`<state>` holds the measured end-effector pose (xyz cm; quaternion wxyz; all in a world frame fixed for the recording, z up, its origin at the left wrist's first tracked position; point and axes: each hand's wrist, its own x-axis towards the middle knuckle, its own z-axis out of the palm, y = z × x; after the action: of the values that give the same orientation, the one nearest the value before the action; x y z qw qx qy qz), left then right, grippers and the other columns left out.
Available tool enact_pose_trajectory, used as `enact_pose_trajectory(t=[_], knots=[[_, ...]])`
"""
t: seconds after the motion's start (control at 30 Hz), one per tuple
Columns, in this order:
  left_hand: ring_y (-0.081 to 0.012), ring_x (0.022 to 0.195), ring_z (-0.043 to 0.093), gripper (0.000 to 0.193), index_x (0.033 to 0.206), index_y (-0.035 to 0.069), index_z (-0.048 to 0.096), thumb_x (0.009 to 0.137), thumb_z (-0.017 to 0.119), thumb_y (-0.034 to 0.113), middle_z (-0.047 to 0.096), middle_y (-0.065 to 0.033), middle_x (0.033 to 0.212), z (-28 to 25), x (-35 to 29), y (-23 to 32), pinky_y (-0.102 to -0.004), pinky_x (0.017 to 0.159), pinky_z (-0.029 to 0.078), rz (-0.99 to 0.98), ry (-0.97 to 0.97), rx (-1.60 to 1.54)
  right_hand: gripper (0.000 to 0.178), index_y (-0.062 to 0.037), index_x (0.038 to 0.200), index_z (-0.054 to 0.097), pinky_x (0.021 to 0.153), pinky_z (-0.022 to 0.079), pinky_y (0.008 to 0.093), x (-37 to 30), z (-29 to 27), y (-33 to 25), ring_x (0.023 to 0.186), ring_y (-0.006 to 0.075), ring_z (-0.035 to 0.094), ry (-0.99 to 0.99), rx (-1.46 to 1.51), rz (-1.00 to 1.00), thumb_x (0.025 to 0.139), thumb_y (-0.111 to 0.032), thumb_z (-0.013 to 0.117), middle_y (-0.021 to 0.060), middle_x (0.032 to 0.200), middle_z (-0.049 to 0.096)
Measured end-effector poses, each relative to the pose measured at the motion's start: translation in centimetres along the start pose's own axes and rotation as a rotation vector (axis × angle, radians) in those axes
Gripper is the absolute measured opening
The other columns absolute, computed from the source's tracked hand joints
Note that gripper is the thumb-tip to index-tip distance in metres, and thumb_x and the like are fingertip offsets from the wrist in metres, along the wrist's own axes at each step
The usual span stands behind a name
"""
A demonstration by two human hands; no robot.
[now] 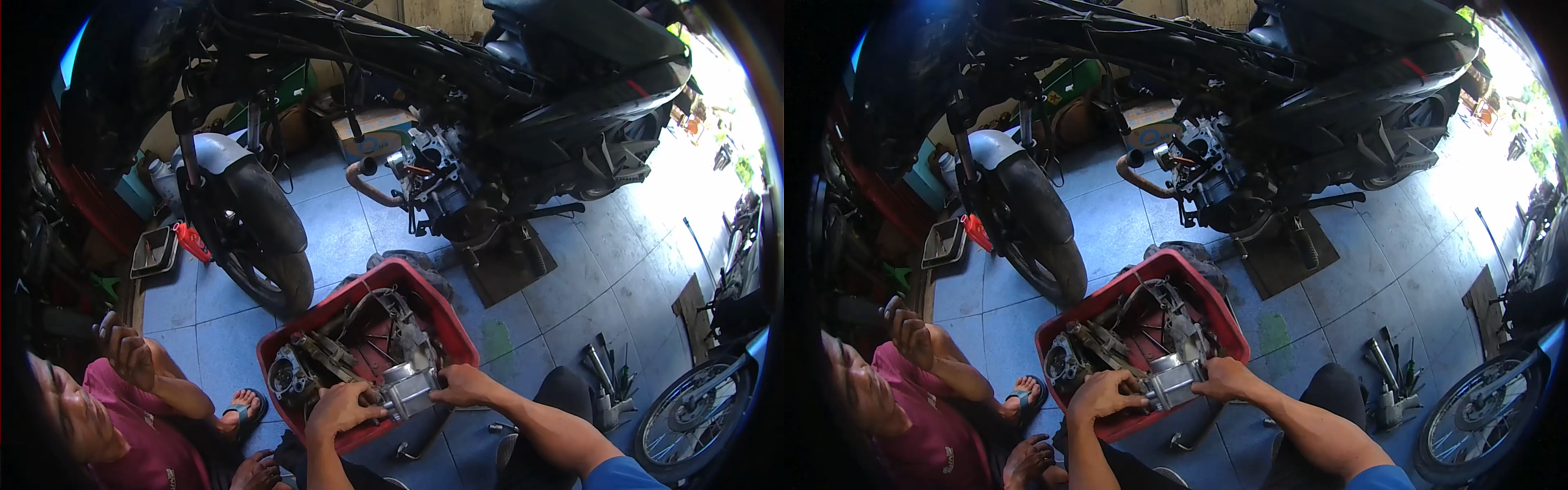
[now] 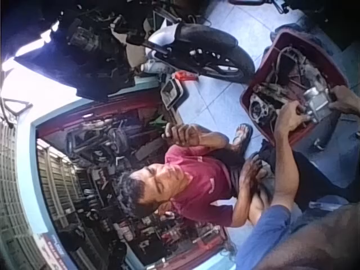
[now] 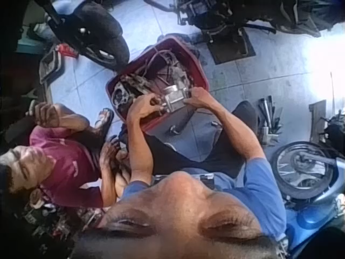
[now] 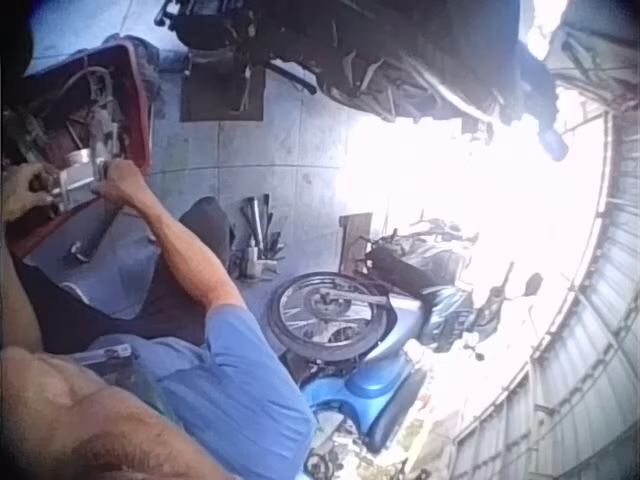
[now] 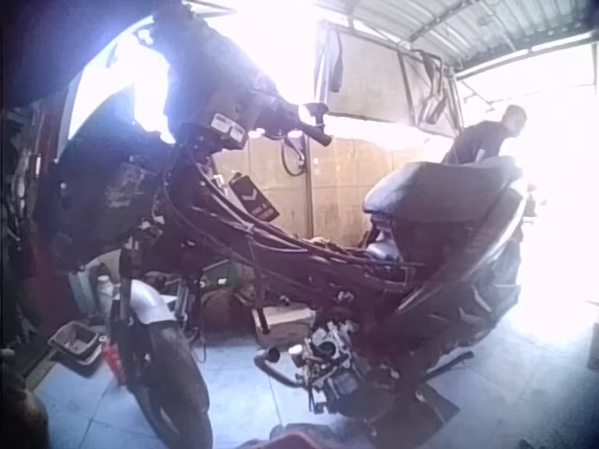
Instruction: Inspecting and discussing motorcycle engine cylinder and piston components.
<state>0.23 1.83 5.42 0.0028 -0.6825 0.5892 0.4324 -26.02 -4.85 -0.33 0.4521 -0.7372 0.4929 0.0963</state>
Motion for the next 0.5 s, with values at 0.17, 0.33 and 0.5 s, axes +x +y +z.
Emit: enact_pose_trajectory(t=[0.17, 0.33, 0.5], knots=[[-0.0281, 0.092, 0.070, 0.044, 0.095, 0.006, 0.071, 0.072, 0.083, 0.041, 0.074, -0.0118, 0.092, 0.5, 0.2, 0.6, -0.0366, 0.084, 0.049, 0.029, -0.046, 0.005, 0.054, 0.0040, 0.105, 0.069, 0.090, 0.052, 0.0473, 0.5, 0.5, 1.1, 0.099, 0.0429, 0.067, -0.022, -0.005, 0.006, 0.080, -0.043, 0.069, 0.0285, 0.102, 0.069], [-0.0288, 0.101, 0.066, 0.040, 0.098, 0.008, 0.069, 0.074, 0.079, 0.037, 0.072, -0.0111, 0.096, 1.4, 0.3, 2.4, -0.0422, 0.090, 0.036, 0.061, -0.151, 0.109, 0.052, 0.0052, 0.103, 0.071, 0.089, 0.053, 0.0465, 1.3, 1.0, 2.3, 0.099, 0.0416, 0.068, -0.064, -0.070, 0.007, 0.078, -0.041, 0.069, 0.0277, 0.103, 0.070], [-0.0304, 0.105, 0.064, 0.042, 0.102, 0.007, 0.063, 0.076, 0.079, 0.036, 0.071, -0.0112, 0.100, 2.9, 0.6, 3.3, -0.0436, 0.091, 0.036, 0.105, -0.214, 0.206, 0.051, 0.0058, 0.104, 0.071, 0.089, 0.054, 0.0465, 1.9, 1.4, 2.7, 0.101, 0.0399, 0.068, -0.131, -0.155, 0.042, 0.078, -0.038, 0.068, 0.0274, 0.105, 0.070]])
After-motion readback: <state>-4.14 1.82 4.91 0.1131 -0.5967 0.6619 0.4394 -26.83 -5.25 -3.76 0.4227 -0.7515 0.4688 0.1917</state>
